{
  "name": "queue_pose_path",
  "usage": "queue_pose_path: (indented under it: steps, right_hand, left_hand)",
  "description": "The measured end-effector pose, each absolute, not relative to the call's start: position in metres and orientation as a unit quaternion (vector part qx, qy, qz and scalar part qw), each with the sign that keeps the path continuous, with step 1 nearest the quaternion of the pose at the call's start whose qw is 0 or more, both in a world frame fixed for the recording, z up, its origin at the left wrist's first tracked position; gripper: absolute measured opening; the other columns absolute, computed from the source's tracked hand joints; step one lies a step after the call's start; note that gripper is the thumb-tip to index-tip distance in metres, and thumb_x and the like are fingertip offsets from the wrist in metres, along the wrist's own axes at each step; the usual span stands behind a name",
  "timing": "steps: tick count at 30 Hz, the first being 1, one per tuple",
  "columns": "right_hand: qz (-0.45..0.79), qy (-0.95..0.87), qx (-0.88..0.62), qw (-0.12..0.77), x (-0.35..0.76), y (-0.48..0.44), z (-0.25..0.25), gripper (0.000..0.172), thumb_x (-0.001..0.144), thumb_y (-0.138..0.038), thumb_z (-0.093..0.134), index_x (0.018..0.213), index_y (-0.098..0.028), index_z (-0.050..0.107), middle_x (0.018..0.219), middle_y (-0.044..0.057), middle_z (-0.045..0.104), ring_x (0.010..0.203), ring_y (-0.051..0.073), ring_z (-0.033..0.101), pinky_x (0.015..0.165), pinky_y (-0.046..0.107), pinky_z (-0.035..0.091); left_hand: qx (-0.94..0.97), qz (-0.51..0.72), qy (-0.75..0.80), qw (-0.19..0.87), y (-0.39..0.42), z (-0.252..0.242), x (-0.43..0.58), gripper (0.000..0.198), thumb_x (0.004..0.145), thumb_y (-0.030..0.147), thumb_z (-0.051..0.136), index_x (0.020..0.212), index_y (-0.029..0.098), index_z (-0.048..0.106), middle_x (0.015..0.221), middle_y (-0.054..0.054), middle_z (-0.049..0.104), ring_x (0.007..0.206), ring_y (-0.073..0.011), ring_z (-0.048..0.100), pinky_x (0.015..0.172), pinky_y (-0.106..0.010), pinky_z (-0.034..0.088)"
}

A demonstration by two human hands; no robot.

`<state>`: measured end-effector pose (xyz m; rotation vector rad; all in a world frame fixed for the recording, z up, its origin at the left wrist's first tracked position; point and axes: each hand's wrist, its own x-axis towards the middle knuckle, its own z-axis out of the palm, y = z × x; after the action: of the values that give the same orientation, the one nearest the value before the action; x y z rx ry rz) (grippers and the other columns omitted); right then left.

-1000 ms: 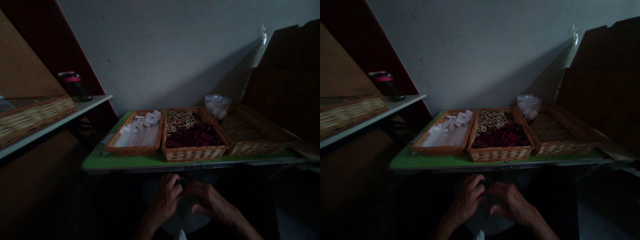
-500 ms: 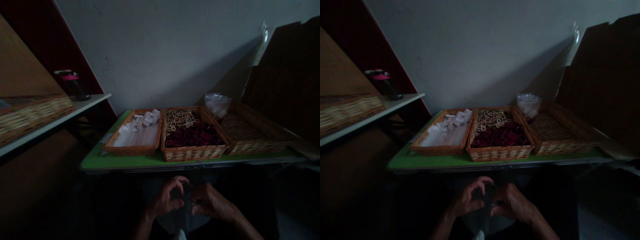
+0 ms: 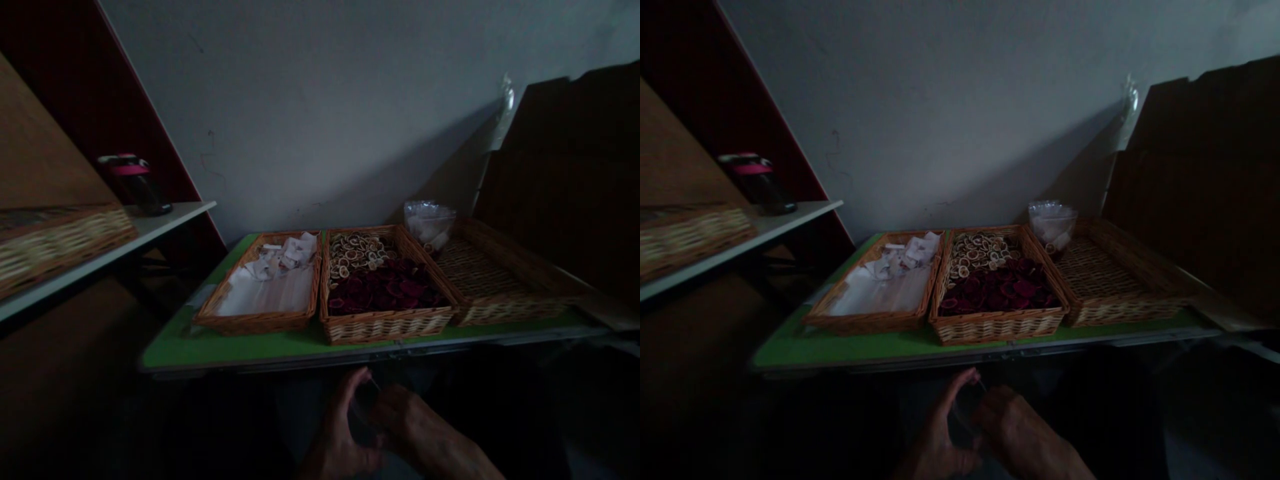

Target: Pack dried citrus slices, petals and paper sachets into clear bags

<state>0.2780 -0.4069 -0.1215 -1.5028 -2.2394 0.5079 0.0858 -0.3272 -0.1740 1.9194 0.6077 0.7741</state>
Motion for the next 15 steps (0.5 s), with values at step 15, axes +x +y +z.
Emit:
queue_pose_path:
  steps: [15]
  right_hand:
    - [-0.052, -0.753, -0.58, 0.305, 0.401, -0.343, 0.005, 0.021, 0.101, -0.024, 0.055, 0.102, -0.022, 0.076, 0.1, 0.007, 0.074, 0.09, 0.019, 0.07, 0.081, 0.028, 0.054]
  left_hand:
    - [0.725, 0.311, 0.227, 0.572, -0.296, -0.166, 0.077, 0.102, 0.064, 0.062, 0.082, 0.151, 0.026, 0.044, 0.152, -0.012, 0.057, 0.143, -0.0398, 0.048, 0.122, -0.053, 0.037]
